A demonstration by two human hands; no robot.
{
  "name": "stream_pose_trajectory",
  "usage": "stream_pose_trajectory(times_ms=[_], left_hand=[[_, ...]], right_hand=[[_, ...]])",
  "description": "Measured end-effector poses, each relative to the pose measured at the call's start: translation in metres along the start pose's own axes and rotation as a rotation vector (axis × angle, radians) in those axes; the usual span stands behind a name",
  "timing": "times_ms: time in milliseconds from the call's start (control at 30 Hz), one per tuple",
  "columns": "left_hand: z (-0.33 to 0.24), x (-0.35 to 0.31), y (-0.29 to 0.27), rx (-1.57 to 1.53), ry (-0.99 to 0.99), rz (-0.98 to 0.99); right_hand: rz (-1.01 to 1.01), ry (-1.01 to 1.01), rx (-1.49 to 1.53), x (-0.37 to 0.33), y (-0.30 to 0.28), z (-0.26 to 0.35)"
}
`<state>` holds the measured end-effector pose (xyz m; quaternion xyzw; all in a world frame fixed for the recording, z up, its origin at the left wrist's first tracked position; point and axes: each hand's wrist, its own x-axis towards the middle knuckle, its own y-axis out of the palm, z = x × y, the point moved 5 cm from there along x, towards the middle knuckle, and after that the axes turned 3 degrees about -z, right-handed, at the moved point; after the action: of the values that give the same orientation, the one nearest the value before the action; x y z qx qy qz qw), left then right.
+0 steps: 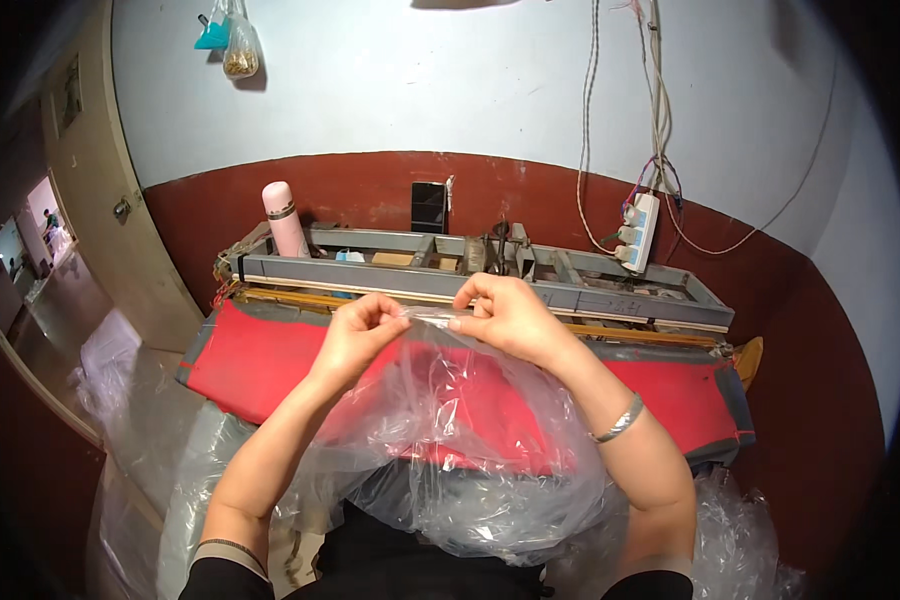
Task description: The person repeatedly pulls and spreads clear plastic film over a padded platform by hand, aligns the edges, and presses them against a sealing machine.
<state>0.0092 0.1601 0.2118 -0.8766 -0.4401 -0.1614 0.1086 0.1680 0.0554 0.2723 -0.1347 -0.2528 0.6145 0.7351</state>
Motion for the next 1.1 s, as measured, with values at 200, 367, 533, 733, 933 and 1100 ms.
stream_pose_trajectory(times_ms=[200,367,533,733,933,1100], left_hand=[[-0.016,-0.013,-0.031,0.016,0.113,-0.113],[-0.016,-0.027,-0.05,-0.01,0.112,-0.161],[-0.016,-0.035,-0.051,-0.067,0.157,-0.174],[-0.022,-0.041,-0.061,0.116,0.203,-0.205],[-0.017,-0.046,-0.069,0.159,0.194,-0.228],[-0.012,-0.045,-0.067,0.115,0.187,-0.222]], right_hand=[[0.319,-0.115,0.271,-0.026,-0.006,0.035],[-0.037,-0.254,0.013,0.018,0.013,0.012],[0.072,-0.26,0.208,0.033,0.07,0.018],[0.146,-0.13,0.292,0.04,0.092,0.004],[0.232,-0.091,0.404,0.038,0.099,0.004],[0.261,-0.074,0.36,0.041,0.103,0.002]])
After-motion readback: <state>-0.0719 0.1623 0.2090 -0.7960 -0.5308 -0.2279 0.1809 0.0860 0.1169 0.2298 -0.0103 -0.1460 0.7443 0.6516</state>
